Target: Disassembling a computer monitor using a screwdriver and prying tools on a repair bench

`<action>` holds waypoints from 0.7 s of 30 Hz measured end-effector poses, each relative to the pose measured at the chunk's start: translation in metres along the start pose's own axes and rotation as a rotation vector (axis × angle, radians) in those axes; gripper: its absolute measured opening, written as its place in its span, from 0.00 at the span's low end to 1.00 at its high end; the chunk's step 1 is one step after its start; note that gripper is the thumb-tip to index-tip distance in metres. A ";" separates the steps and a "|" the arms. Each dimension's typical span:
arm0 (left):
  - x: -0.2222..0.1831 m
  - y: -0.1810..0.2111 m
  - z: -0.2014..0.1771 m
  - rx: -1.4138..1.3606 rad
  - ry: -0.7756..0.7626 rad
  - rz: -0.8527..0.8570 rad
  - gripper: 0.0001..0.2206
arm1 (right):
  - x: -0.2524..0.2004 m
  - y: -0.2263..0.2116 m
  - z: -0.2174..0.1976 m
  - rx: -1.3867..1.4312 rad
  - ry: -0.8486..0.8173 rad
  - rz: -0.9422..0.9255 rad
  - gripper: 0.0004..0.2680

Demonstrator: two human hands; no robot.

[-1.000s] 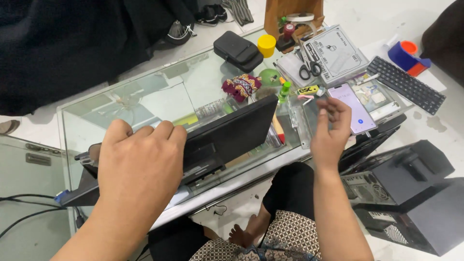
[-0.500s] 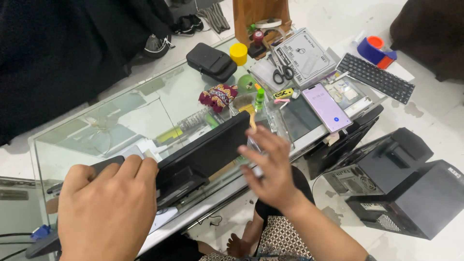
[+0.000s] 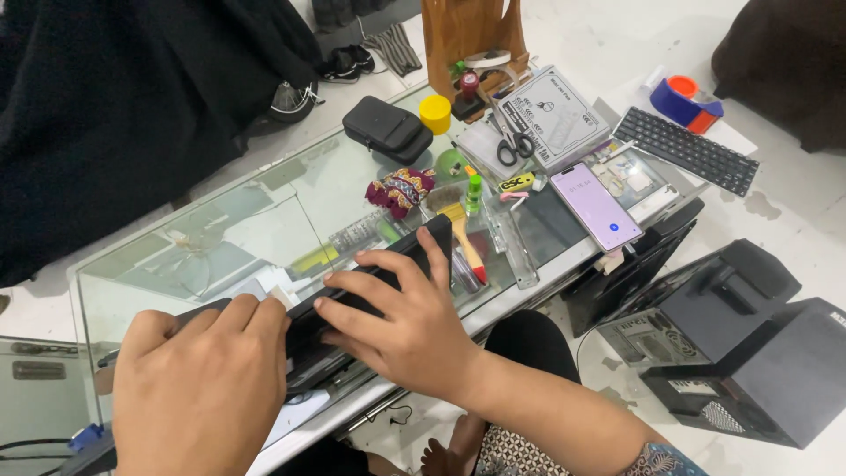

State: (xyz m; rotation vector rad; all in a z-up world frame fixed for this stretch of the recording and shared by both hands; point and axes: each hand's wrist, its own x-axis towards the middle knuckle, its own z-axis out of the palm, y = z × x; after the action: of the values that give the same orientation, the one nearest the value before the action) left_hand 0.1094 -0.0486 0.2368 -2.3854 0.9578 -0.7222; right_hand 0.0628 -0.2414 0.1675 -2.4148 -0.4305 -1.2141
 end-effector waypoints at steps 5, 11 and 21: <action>-0.001 0.004 0.002 0.054 0.092 -0.047 0.20 | 0.000 -0.004 -0.003 0.059 -0.081 -0.002 0.07; -0.003 -0.002 0.003 0.126 0.112 0.015 0.20 | 0.001 -0.007 -0.002 0.049 -0.083 0.027 0.05; 0.014 0.002 -0.004 0.156 0.053 0.334 0.12 | -0.003 -0.008 0.000 0.081 -0.092 0.038 0.06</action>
State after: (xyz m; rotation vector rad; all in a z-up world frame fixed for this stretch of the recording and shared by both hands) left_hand 0.1152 -0.0608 0.2428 -2.0142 1.2356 -0.7048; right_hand 0.0574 -0.2351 0.1663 -2.4045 -0.4505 -1.0528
